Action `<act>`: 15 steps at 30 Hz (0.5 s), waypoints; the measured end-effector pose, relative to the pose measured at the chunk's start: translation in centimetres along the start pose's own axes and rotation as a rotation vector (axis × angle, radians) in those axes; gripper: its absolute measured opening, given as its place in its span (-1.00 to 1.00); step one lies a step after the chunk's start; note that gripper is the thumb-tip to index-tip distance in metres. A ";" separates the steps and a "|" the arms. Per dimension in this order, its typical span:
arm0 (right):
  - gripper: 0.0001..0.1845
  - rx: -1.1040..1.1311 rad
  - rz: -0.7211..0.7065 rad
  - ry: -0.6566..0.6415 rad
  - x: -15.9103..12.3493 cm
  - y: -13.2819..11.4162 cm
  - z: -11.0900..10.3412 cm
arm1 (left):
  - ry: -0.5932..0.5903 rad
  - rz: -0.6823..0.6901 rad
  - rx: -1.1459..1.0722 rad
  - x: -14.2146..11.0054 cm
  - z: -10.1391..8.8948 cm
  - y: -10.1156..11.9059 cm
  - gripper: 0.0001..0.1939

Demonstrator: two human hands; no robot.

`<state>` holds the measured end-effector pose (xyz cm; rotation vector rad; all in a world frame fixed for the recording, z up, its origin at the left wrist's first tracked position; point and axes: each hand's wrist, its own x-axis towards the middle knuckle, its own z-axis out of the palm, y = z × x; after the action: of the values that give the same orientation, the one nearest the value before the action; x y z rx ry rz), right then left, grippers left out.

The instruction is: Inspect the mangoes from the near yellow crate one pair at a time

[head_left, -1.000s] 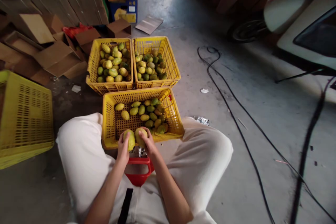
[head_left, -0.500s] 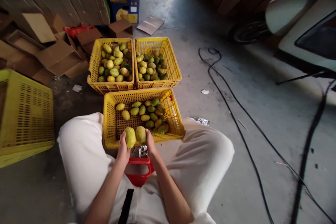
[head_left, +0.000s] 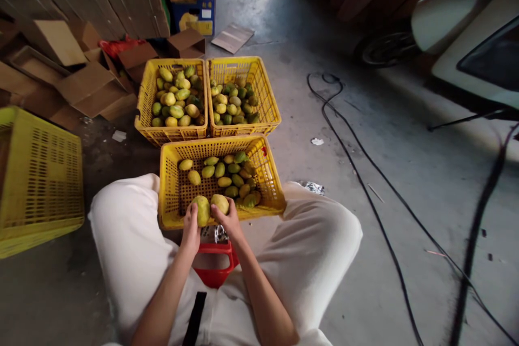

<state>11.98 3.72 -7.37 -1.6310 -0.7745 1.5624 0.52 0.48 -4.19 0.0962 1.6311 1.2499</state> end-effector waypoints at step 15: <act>-0.29 0.006 0.082 -0.095 0.4 0.1 -0.1 | 0.091 -0.105 -0.069 -0.2 -0.1 0.8 -0.58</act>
<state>12.09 3.99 -7.65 -1.6120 -0.7598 1.7088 0.14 0.61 -3.46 -0.0892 1.6478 1.2438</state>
